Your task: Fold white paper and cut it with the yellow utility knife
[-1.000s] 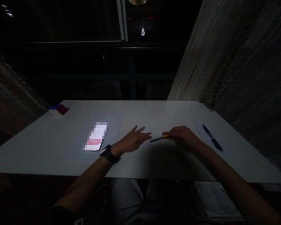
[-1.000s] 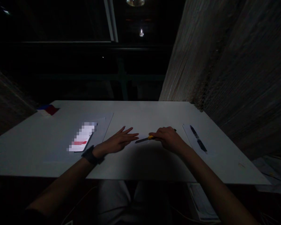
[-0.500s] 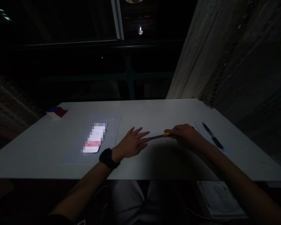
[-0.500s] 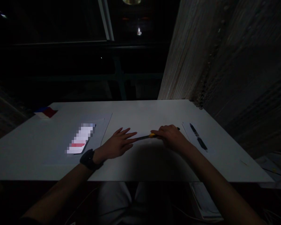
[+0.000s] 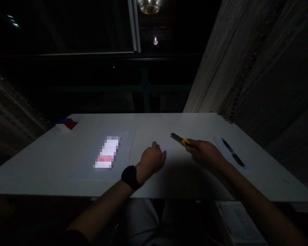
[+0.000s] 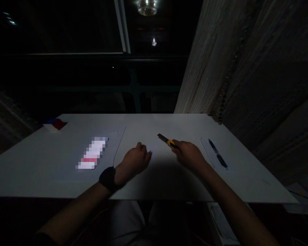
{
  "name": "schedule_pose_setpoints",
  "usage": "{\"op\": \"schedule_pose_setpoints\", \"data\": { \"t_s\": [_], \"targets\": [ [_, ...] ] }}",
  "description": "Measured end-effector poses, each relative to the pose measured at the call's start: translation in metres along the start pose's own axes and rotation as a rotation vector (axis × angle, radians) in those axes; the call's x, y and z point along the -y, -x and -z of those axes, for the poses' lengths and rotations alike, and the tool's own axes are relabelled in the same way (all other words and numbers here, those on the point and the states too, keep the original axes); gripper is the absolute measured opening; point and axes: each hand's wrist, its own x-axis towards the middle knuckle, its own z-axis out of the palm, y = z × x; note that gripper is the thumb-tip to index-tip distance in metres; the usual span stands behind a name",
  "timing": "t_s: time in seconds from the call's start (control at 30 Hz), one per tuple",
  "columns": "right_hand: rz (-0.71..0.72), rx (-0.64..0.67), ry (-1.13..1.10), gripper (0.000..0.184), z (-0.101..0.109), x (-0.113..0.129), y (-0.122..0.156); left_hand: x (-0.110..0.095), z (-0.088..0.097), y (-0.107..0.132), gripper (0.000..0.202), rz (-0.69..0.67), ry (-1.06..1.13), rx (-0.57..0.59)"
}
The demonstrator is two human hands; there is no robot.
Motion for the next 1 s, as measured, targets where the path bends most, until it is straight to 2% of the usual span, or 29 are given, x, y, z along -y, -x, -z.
{"op": "schedule_pose_setpoints", "data": {
  "t_s": [0.07, 0.1, 0.17, 0.23, 0.27, 0.33, 0.43, 0.5, 0.53, 0.57, 0.67, 0.77, 0.87, 0.93, 1.0],
  "targets": [
    [-0.027, -0.002, -0.042, 0.033, -0.001, 0.007, -0.002, 0.002, 0.006, -0.002, 0.037, -0.034, -0.014, -0.010],
    [-0.037, -0.007, -0.060, 0.033, -0.001, 0.009, -0.003, 0.005, 0.010, -0.003, 0.032, -0.097, -0.017, -0.040],
    [-0.055, -0.020, -0.087, 0.034, -0.001, 0.011, -0.005, 0.013, 0.014, -0.003, 0.025, -0.290, 0.005, -0.097],
    [-0.077, -0.029, -0.100, 0.034, -0.002, 0.010, -0.006, 0.020, 0.012, 0.000, 0.026, -0.470, 0.057, -0.088],
    [-0.089, -0.033, -0.101, 0.035, -0.001, 0.009, -0.007, 0.021, 0.009, 0.003, 0.028, -0.506, 0.074, -0.072],
    [-0.105, -0.036, -0.109, 0.036, -0.001, 0.007, -0.008, 0.015, 0.000, 0.010, 0.035, -0.461, 0.061, -0.079],
    [-0.098, -0.027, -0.127, 0.037, -0.001, 0.009, -0.010, -0.011, -0.014, 0.022, 0.047, -0.173, -0.024, -0.135],
    [-0.070, -0.018, -0.129, 0.037, -0.003, 0.013, -0.012, -0.032, -0.018, 0.027, 0.045, -0.061, -0.050, -0.132],
    [-0.055, -0.015, -0.126, 0.037, -0.004, 0.016, -0.013, -0.039, -0.017, 0.028, 0.037, -0.066, -0.053, -0.115],
    [-0.043, -0.012, -0.124, 0.037, -0.006, 0.018, -0.014, -0.042, -0.015, 0.027, 0.029, -0.136, -0.060, -0.080],
    [-0.045, -0.009, -0.139, 0.038, -0.010, 0.024, -0.016, -0.029, -0.003, 0.020, 0.018, -0.401, -0.031, -0.023],
    [-0.074, -0.017, -0.174, 0.039, -0.011, 0.027, -0.017, 0.002, 0.005, 0.013, 0.024, -0.500, 0.015, -0.095],
    [-0.052, -0.005, -0.178, 0.038, -0.010, 0.026, -0.022, 0.015, -0.004, 0.016, 0.039, -0.546, 0.000, -0.056],
    [-0.008, 0.014, -0.190, 0.038, -0.009, 0.025, -0.028, 0.006, -0.015, 0.023, 0.047, -0.389, -0.005, -0.072],
    [0.054, 0.036, -0.222, 0.038, -0.008, 0.026, -0.034, -0.014, -0.025, 0.029, 0.052, -0.135, -0.016, -0.116]
  ]
}}
